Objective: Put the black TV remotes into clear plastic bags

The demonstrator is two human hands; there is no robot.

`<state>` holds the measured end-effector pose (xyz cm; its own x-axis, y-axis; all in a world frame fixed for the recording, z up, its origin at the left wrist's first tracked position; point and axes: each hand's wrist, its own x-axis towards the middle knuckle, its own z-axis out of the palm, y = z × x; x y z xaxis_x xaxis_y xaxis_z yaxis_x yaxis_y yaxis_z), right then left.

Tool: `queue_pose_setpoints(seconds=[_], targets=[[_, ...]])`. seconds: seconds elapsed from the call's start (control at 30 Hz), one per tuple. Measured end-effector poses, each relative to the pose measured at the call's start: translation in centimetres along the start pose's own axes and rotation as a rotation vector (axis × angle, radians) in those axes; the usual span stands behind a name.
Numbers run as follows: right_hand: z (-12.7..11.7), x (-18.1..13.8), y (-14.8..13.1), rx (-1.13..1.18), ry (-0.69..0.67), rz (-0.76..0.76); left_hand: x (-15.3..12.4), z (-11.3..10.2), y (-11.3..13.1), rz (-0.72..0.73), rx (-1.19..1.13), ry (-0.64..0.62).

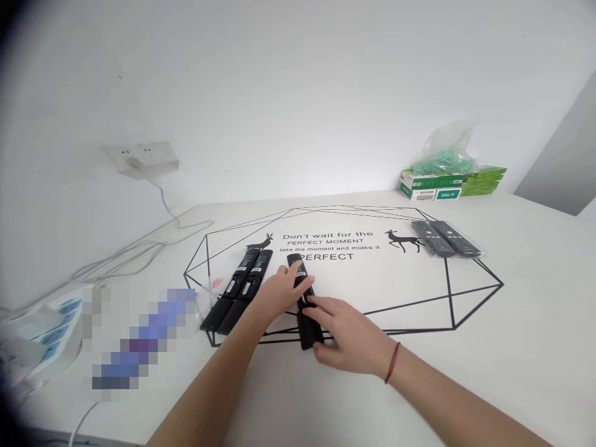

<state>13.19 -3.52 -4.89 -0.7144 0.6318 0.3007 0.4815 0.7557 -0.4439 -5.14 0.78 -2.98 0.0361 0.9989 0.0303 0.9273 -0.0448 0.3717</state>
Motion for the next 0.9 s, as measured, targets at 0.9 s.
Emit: queue_pose_setpoints(seconds=[0.9], targets=[[-2.3,0.6,1.9,0.002,0.277,0.221,0.8,1.6,1.8,-0.206,-0.912,0.060]])
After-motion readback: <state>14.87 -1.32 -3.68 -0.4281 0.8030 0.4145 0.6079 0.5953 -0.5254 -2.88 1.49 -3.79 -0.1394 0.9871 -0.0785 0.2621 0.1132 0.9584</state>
